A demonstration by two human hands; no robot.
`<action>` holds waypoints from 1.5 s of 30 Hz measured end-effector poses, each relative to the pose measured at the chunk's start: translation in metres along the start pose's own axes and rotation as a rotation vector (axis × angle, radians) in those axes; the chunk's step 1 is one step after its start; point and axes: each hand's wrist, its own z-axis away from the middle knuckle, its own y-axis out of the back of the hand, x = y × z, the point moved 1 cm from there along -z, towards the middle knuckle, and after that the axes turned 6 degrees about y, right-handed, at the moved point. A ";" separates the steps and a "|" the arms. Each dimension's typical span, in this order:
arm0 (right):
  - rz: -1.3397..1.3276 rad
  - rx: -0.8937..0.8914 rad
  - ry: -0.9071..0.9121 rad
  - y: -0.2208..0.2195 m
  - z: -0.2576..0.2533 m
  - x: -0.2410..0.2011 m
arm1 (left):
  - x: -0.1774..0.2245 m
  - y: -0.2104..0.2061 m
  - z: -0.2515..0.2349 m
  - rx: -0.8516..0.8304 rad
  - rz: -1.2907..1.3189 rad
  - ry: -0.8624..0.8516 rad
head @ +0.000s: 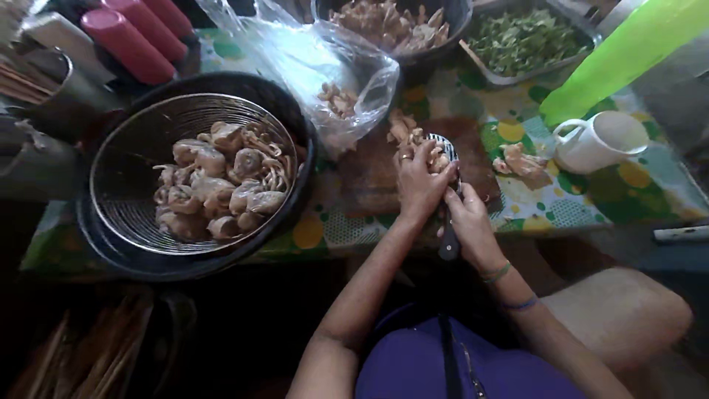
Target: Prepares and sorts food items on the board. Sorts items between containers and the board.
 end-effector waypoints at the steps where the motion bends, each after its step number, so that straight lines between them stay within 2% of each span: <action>1: -0.024 0.001 0.009 0.001 -0.001 0.001 | 0.000 -0.002 -0.001 0.008 0.009 -0.011; 4: -0.053 0.014 0.072 0.008 0.001 -0.007 | 0.007 -0.008 -0.004 0.058 0.061 -0.061; 7: -0.062 0.023 0.163 0.011 0.007 -0.034 | 0.037 0.005 -0.006 0.041 0.113 -0.080; 10: -0.060 0.007 0.254 0.008 0.000 -0.072 | 0.071 0.024 -0.028 0.145 0.148 -0.249; 13: -0.018 -0.074 0.324 -0.010 -0.021 -0.115 | 0.101 0.061 -0.063 0.261 0.156 -0.372; 15: 0.036 -0.140 0.369 -0.033 -0.040 -0.136 | 0.105 0.088 -0.090 0.322 0.164 -0.318; 18: 0.183 -0.219 0.457 -0.078 -0.077 -0.148 | 0.080 0.123 -0.126 0.399 0.296 -0.098; 22: 0.774 -0.259 0.647 -0.110 -0.099 -0.148 | 0.039 0.143 -0.141 0.526 0.348 0.143; 25: 0.954 -0.239 0.721 -0.105 -0.094 -0.146 | 0.026 0.145 -0.133 0.478 0.270 0.182; 28: 0.788 -0.221 0.726 -0.068 -0.076 -0.137 | 0.023 0.143 -0.124 0.435 0.235 0.135; 30: 0.568 -0.204 0.632 -0.032 -0.069 -0.128 | 0.031 0.140 -0.105 0.418 0.243 0.025; 32: 0.482 -0.167 0.538 0.009 -0.066 -0.119 | 0.042 0.127 -0.075 0.365 0.204 -0.138; 34: 0.515 -0.105 0.481 0.046 -0.071 -0.108 | 0.045 0.106 -0.053 0.217 0.138 -0.276; 35: 0.516 -0.085 0.431 0.061 -0.074 -0.101 | 0.041 0.094 -0.051 0.098 0.085 -0.292; 37: 0.412 -0.057 0.260 0.083 -0.074 -0.087 | 0.029 0.071 -0.067 -0.115 -0.069 -0.198; 40: 0.148 0.008 0.040 0.102 -0.068 -0.071 | 0.012 0.042 -0.120 -0.181 -0.289 0.019; 42: 0.048 0.050 -0.031 0.111 -0.061 -0.062 | 0.010 0.031 -0.147 -0.252 -0.409 0.170; 45: -0.056 0.096 -0.073 0.121 -0.054 -0.048 | 0.026 0.018 -0.157 -0.390 -0.607 0.321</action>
